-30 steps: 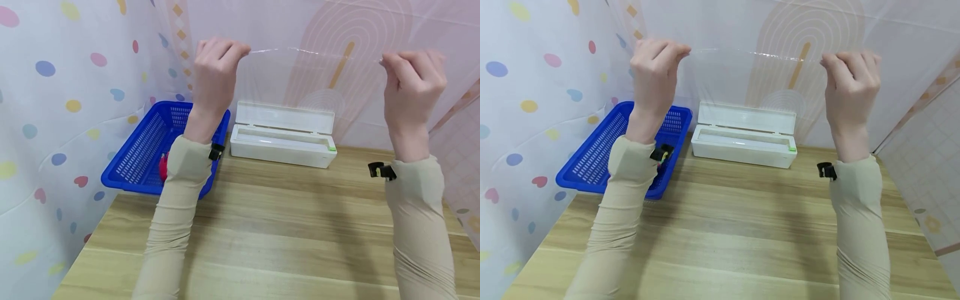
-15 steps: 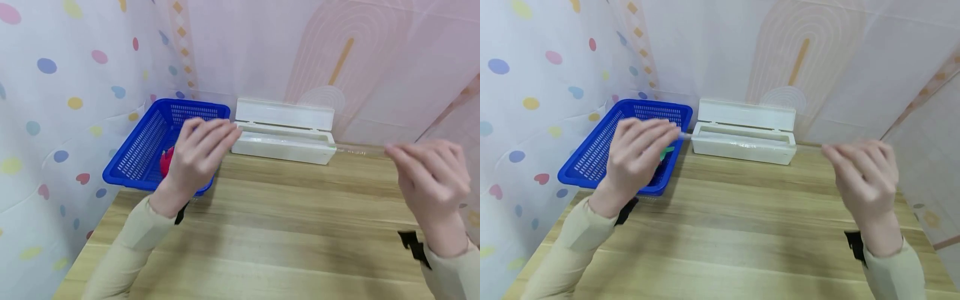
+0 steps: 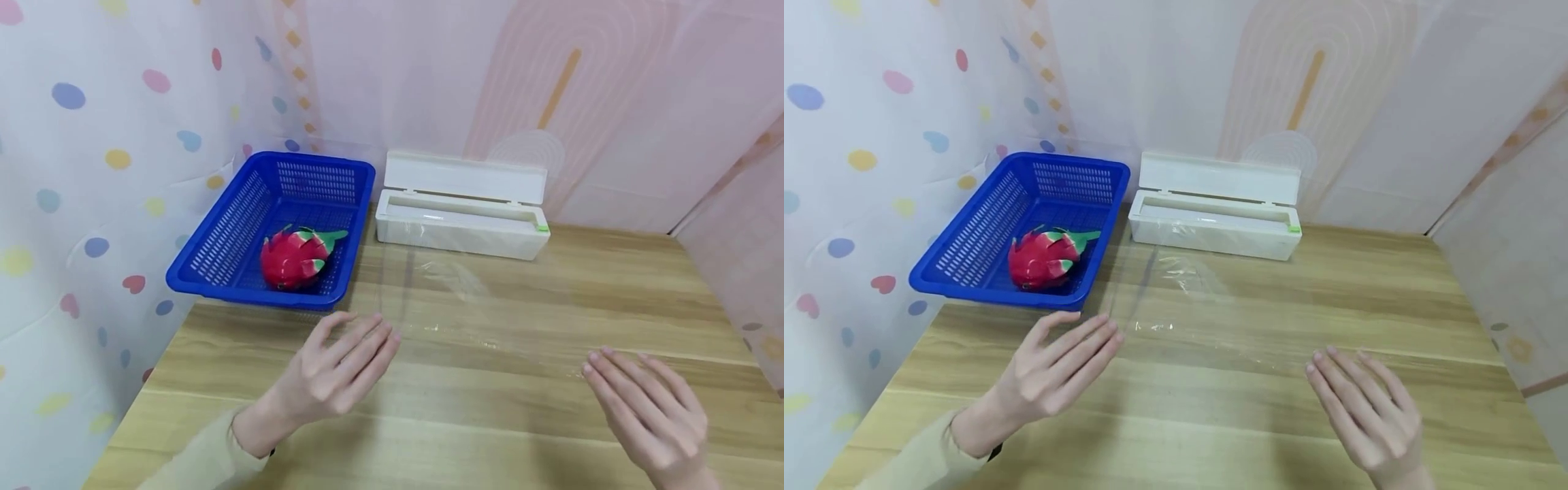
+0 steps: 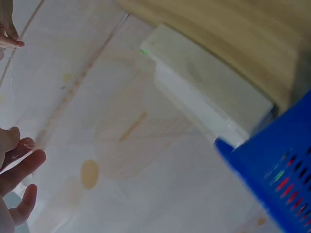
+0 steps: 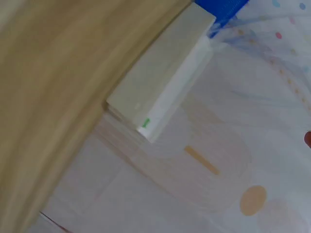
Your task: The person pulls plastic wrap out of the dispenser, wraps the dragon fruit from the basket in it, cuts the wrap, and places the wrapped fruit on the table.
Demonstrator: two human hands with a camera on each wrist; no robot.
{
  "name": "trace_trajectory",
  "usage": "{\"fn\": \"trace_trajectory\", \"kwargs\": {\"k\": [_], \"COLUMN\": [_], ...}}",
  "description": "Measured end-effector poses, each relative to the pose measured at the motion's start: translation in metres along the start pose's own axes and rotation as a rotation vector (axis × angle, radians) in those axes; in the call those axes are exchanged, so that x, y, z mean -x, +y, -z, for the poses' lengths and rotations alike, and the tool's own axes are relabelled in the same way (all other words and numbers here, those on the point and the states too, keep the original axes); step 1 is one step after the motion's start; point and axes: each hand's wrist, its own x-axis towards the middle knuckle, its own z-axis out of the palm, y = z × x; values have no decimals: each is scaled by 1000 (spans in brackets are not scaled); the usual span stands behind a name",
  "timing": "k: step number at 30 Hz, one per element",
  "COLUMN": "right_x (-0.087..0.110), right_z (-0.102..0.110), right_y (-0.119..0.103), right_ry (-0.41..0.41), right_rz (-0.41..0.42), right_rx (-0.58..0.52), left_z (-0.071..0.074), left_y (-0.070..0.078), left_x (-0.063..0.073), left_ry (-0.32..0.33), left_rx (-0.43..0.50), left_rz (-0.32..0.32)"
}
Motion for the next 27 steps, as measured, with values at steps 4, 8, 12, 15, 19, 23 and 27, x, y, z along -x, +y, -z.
{"fn": "trace_trajectory", "kwargs": {"k": [4,8,12,15,19,23,27], "right_x": [16,24,31,37,46,52,54], "right_z": [14,23,29,33,38,42,47], "right_y": [-9,-15,-20,-25,-31,-35,-38], "right_ry": [-147,-241,-289,-349,-438,-513,-573], "right_rz": [22,53,48,29,17,2,-14], "right_rx": [-37,-47,-59,-81,-101,-111,-124], "left_z": [7,12,15,16,19,22,27], "left_y": [12,21,29,35,43,51,59], "left_x": [10,21,33,41,52,59,64], "left_ry": [-49,-99,-160,-193,-226,-267,-340], "left_rx": [36,57,71,87,105,108,115], "left_rz": [9,14,34,49,67,92,110]}}
